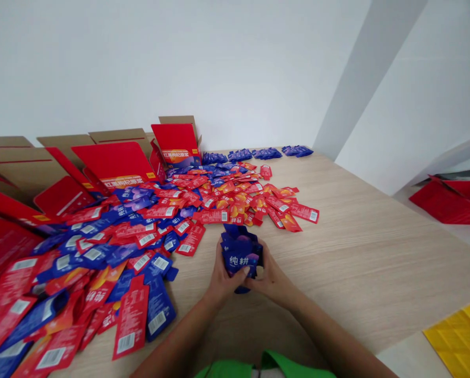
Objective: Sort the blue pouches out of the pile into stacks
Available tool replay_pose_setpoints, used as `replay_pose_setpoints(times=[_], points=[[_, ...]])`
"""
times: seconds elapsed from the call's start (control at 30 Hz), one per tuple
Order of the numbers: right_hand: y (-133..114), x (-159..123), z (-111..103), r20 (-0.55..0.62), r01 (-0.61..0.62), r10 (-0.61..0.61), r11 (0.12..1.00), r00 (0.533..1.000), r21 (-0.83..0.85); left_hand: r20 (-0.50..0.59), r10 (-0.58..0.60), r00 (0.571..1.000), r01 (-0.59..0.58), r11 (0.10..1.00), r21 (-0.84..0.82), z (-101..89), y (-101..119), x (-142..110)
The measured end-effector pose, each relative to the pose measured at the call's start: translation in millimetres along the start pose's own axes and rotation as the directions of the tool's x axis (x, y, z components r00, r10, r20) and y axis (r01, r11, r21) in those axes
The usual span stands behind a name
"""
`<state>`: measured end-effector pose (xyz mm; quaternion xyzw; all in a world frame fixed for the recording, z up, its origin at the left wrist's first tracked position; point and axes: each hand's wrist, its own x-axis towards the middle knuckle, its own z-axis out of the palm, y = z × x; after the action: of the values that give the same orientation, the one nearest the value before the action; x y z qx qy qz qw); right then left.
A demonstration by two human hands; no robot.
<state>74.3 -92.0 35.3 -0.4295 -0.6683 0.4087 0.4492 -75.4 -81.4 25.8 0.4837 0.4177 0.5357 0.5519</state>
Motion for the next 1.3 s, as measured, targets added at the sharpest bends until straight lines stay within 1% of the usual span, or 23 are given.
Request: replay_pose_setpoints(times=[0.03,0.07,0.13,0.2,0.27,0.33,0.43,0.5,0.6,0.67,0.73,0.8,0.87,0.9,1.0,1.03,1.1,1.17,1.2,1.3], points=[[3,-2,-1,0.002,0.046,-0.046,0.999,0.999,0.007,0.058,0.046,0.997,-0.048,0.998,0.029,-1.2,-1,0],[8,-4,-1,0.004,0.079,-0.079,0.997,0.997,-0.003,0.121,0.063,0.991,-0.069,0.997,0.044,-2.4,-3,0],[20,-8,-1,0.013,0.096,-0.096,0.995,0.995,-0.028,0.223,0.023,0.975,-0.038,0.997,0.065,-4.6,-8,2],[32,-10,0,0.020,0.060,-0.059,0.998,0.998,-0.027,0.254,-0.048,0.966,0.030,0.997,0.075,-5.2,-13,4],[38,-10,3,0.010,0.024,-0.024,1.000,1.000,-0.008,0.240,-0.097,0.966,0.086,0.995,0.056,-3.3,-16,6],[39,-9,7,-0.007,0.005,-0.005,1.000,1.000,0.020,0.195,-0.123,0.973,0.120,0.992,0.024,0.6,-16,6],[36,-7,11,-0.014,-0.015,0.016,0.997,1.000,0.079,0.101,-0.123,0.987,0.123,0.992,0.001,7.3,-14,3],[34,-7,11,0.003,-0.017,0.016,0.994,1.000,0.112,0.070,-0.111,0.991,0.111,0.994,0.006,9.8,-15,1],[35,-5,9,0.042,-0.008,0.003,0.993,0.999,0.117,0.062,-0.084,0.994,0.082,0.996,0.042,9.0,-17,-1],[37,-3,5,0.063,0.011,-0.017,0.996,0.998,0.093,0.062,-0.052,0.997,0.046,0.994,0.098,6.4,-18,-1],[40,0,2,0.082,0.037,-0.042,0.997,0.996,0.068,0.079,-0.031,0.996,0.018,0.987,0.160,2.7,-19,0],[40,4,1,0.096,0.048,-0.053,0.998,0.994,0.052,0.097,-0.023,0.995,0.005,0.983,0.184,-1.4,-18,1],[39,7,4,0.100,0.032,-0.038,0.998,0.994,0.061,0.107,-0.039,0.993,0.022,0.989,0.149,-4.8,-17,2],[38,8,6,0.098,0.008,-0.016,0.997,0.995,0.079,0.110,-0.062,0.992,0.050,0.993,0.107,-5.8,-17,2],[33,8,15,0.091,-0.089,0.077,0.986,0.993,0.140,0.073,-0.177,0.981,0.183,0.980,-0.082,-4.9,-15,3],[31,7,17,0.082,-0.105,0.094,0.984,0.992,0.147,0.052,-0.202,0.978,0.207,0.967,-0.147,-3.6,-14,3],[30,7,19,0.047,-0.074,0.068,0.988,0.997,0.135,0.014,-0.183,0.983,0.182,0.955,-0.236,-0.9,-14,3],[32,6,19,0.018,-0.001,-0.001,0.994,1.000,0.109,0.002,-0.122,0.993,0.118,0.957,-0.267,0.5,-17,2],[35,6,19,0.020,0.028,-0.030,0.995,0.999,0.098,-0.001,-0.114,0.994,0.109,0.957,-0.269,0.3,-20,2],[45,6,17,0.064,0.056,-0.063,0.994,0.996,0.094,-0.008,-0.178,0.984,0.170,0.953,-0.252,-2.5,-30,0]])
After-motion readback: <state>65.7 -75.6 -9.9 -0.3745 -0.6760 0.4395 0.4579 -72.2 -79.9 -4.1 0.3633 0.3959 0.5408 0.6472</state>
